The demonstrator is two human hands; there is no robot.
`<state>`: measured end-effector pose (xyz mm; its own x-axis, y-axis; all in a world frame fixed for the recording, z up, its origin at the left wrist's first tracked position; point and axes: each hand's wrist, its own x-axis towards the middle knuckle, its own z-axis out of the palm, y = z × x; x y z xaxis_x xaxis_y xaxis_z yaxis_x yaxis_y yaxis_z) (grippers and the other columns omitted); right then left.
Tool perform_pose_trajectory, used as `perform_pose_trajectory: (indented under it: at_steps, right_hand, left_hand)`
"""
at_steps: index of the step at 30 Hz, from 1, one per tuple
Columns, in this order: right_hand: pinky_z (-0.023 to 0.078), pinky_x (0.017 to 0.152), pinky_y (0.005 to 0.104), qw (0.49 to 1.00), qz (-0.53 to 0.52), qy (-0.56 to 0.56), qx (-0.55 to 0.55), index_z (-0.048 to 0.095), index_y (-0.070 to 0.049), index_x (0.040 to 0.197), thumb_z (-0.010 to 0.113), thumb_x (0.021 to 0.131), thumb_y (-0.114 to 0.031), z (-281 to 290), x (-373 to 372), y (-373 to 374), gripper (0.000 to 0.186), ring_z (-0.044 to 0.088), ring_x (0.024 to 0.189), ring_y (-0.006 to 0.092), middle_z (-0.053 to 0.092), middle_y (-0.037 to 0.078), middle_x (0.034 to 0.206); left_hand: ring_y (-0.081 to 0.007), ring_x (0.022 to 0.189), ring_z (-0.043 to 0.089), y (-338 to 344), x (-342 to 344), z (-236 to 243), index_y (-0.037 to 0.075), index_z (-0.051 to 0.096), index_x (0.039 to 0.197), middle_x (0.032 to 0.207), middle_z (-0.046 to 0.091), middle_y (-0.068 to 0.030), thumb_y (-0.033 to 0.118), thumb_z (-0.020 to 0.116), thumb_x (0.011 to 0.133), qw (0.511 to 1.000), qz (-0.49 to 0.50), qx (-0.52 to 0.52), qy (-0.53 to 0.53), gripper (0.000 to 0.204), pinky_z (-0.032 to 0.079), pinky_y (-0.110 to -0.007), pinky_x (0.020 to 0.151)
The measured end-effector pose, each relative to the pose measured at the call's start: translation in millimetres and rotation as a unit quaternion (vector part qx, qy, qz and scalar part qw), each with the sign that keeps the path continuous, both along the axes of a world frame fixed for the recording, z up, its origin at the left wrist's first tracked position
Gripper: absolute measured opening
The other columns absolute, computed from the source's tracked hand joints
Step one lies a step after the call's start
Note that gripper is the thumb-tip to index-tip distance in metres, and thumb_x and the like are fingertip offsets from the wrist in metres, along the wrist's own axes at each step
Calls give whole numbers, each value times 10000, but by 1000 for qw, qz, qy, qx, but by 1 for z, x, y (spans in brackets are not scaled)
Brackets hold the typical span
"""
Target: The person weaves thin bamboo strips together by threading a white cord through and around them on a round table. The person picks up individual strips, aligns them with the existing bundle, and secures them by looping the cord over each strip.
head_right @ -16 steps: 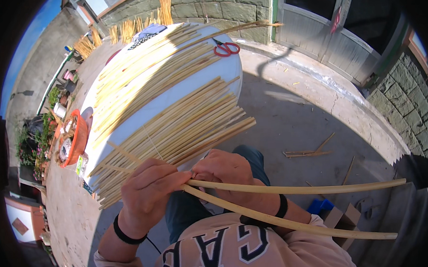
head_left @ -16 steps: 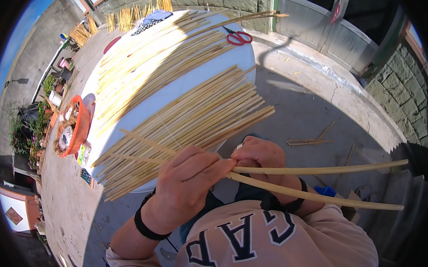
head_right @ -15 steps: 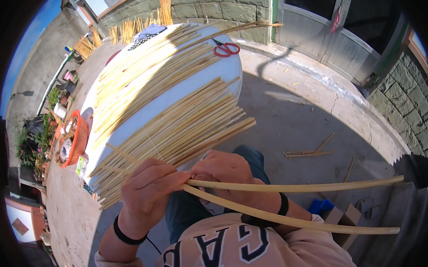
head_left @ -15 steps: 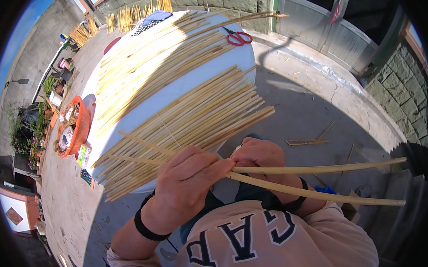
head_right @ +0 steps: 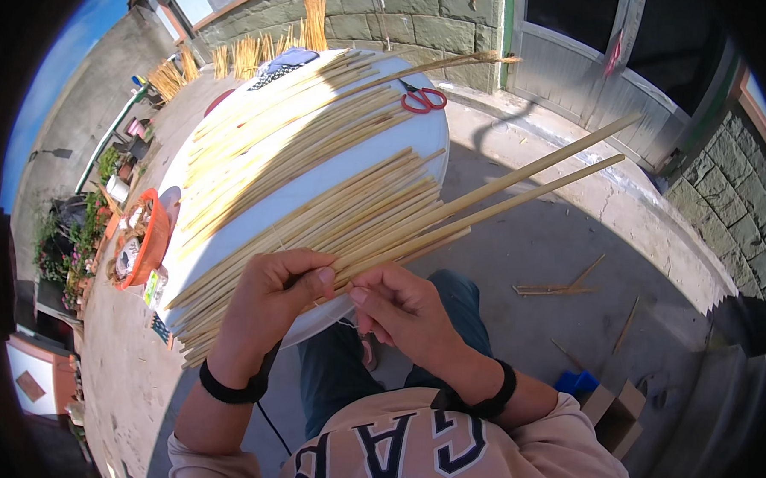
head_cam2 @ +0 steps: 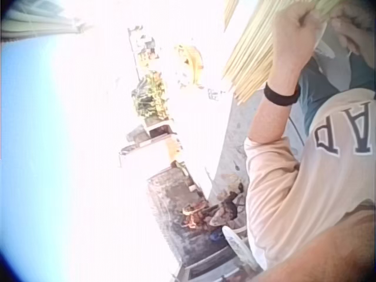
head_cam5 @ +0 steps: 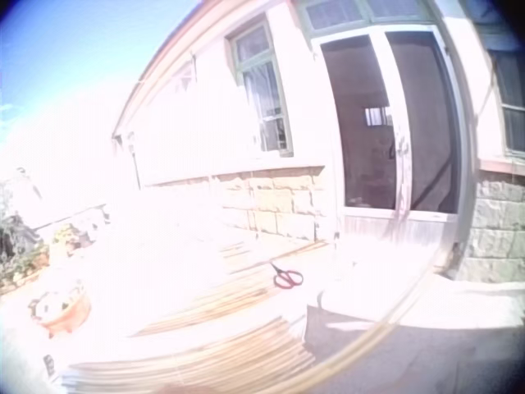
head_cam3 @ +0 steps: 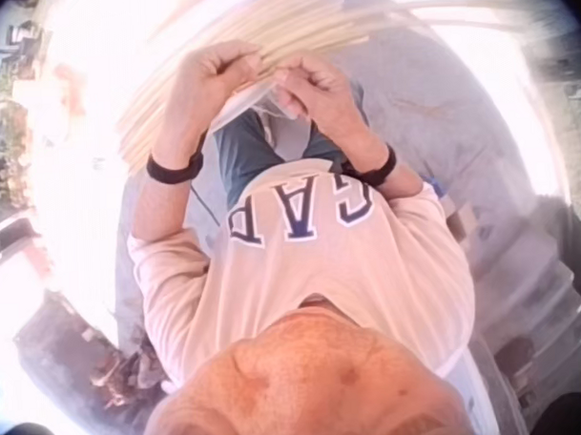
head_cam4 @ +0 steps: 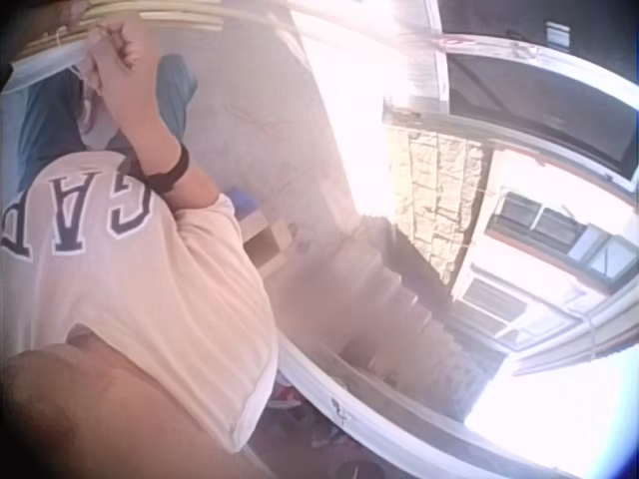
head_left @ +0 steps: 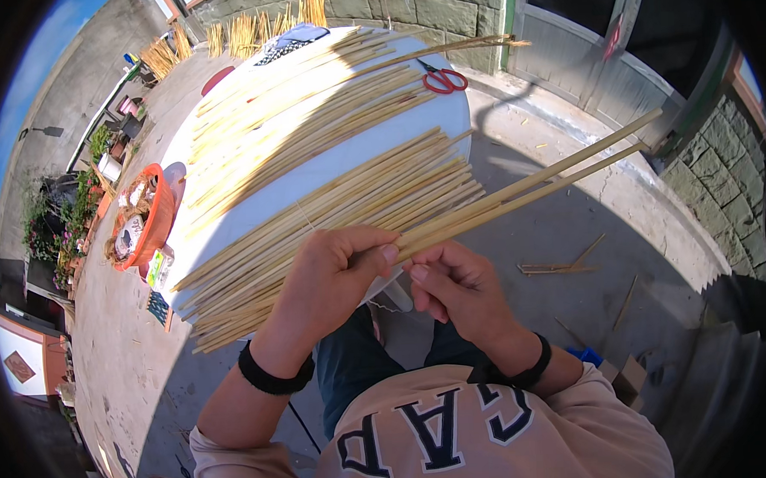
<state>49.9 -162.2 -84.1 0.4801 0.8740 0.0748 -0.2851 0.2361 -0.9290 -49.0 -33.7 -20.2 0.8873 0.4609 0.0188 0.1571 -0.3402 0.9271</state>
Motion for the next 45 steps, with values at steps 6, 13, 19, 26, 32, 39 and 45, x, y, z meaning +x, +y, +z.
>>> perform_pose_trajectory:
  at_steps: [6,13,19,26,32,39,45]
  right_hand:
    - [305,395,150,996,-13,90,-12,534,-50,848,536,870,-126,-8,-3,3,79,416,448,24,539,10,586]
    - [274,360,160,987,-33,156,-9,544,-52,837,571,846,-116,-19,-1,7,70,399,422,30,532,16,578]
    - [291,355,167,983,-23,182,28,530,-47,867,556,854,-109,-24,0,7,68,419,428,44,534,36,598]
    - [391,430,180,996,-12,90,7,507,-38,898,514,880,-118,-16,4,12,82,483,502,67,559,45,677]
    - [374,443,176,999,-42,-6,-27,488,-28,872,484,888,-101,-18,0,12,76,456,505,50,534,26,678]
    - [362,438,170,997,-58,-56,-2,474,-23,851,476,892,-101,-24,-11,10,88,441,496,41,505,16,681]
    - [378,443,173,996,-86,0,40,488,-19,866,487,896,-124,-26,-14,12,110,465,506,44,502,11,665]
  left_hand:
    - [-89,594,522,-4,5,-12,-63,611,865,660,589,-75,44,563,811,986,23,166,-3,129,423,-228,557]
    - [-273,623,569,-11,8,-18,-10,615,834,702,589,-139,17,573,744,956,20,289,-43,102,442,-322,558]
    - [-283,634,574,-14,6,-24,7,616,819,700,586,-129,15,580,736,957,24,284,-58,90,434,-337,545]
    - [-287,585,552,-11,7,-19,-7,600,806,675,566,-148,32,576,755,947,63,310,-50,68,413,-315,519]
    - [-281,574,552,-9,1,-25,-19,596,809,685,573,-156,29,574,755,950,71,290,-89,76,416,-311,514]
    - [-258,586,564,-8,-3,-29,-36,612,852,698,585,-151,7,582,752,965,49,239,-92,112,425,-291,529]
    - [-263,604,573,-14,-6,-25,-36,616,863,703,591,-144,-1,586,745,967,38,233,-100,126,432,-294,549]
